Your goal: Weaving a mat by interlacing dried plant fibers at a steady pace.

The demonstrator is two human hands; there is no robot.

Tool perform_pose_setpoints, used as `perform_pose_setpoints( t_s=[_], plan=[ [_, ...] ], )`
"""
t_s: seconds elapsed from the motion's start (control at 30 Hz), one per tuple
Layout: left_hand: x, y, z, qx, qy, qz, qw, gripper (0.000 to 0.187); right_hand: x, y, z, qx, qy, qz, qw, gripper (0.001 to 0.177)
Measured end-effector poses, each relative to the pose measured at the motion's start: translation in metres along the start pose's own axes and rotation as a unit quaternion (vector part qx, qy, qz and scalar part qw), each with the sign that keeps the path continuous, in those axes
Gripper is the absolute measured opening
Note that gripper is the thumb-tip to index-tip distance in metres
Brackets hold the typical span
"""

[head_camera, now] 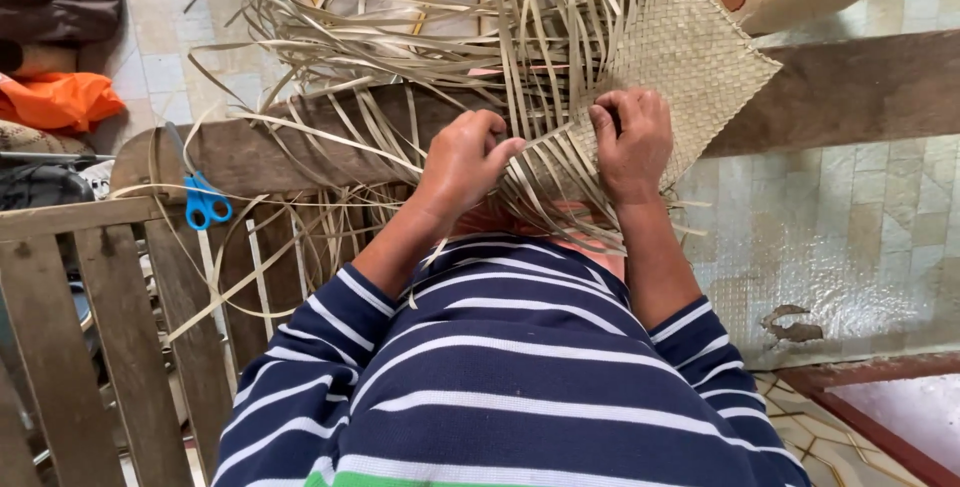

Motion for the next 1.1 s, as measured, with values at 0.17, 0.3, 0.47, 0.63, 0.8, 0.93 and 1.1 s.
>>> perform_pose_setpoints(
  t_s=[0.17, 0.3, 0.47, 0.63, 0.8, 0.93, 1.1],
  plan=[
    [0.004, -0.001, -0.005, -0.030, -0.043, -0.023, 0.998, 0.024, 0.005, -0.002, 0.001, -0.006, -0.015, 0.000, 1.000, 0.016],
    [0.014, 0.002, -0.019, -0.026, -0.055, -0.019, 0.998, 0.016, 0.004, -0.002, 0.001, -0.004, -0.022, -0.003, 1.000, 0.016],
    [0.012, 0.001, -0.013, -0.043, -0.063, -0.034, 0.996, 0.015, 0.002, 0.000, 0.000, -0.003, -0.014, -0.005, 1.000, 0.016],
    [0.017, 0.004, -0.021, -0.034, -0.045, -0.029, 0.998, 0.010, -0.001, 0.000, -0.002, -0.016, -0.017, -0.003, 1.000, 0.013],
    [0.012, -0.001, -0.013, -0.054, -0.099, -0.034, 0.993, 0.019, 0.005, -0.004, 0.003, -0.015, -0.027, 0.001, 1.000, 0.013],
    [0.016, -0.004, -0.008, 0.009, -0.070, -0.046, 0.996, 0.036, 0.007, -0.004, 0.004, -0.018, -0.032, 0.015, 0.999, 0.011],
    [0.016, -0.004, -0.005, 0.051, -0.072, -0.012, 0.996, 0.032, 0.005, -0.004, 0.003, -0.022, -0.035, 0.024, 0.999, 0.011]
  ],
)
Point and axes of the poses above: each hand's wrist, its own y-axis towards the middle knuckle, its own x-axis out of the palm, z = x × y, the point moved 5 cm from there along y, towards the middle knuckle, and after that the axes turned 13 degrees about -y, right-handed, at the moved point
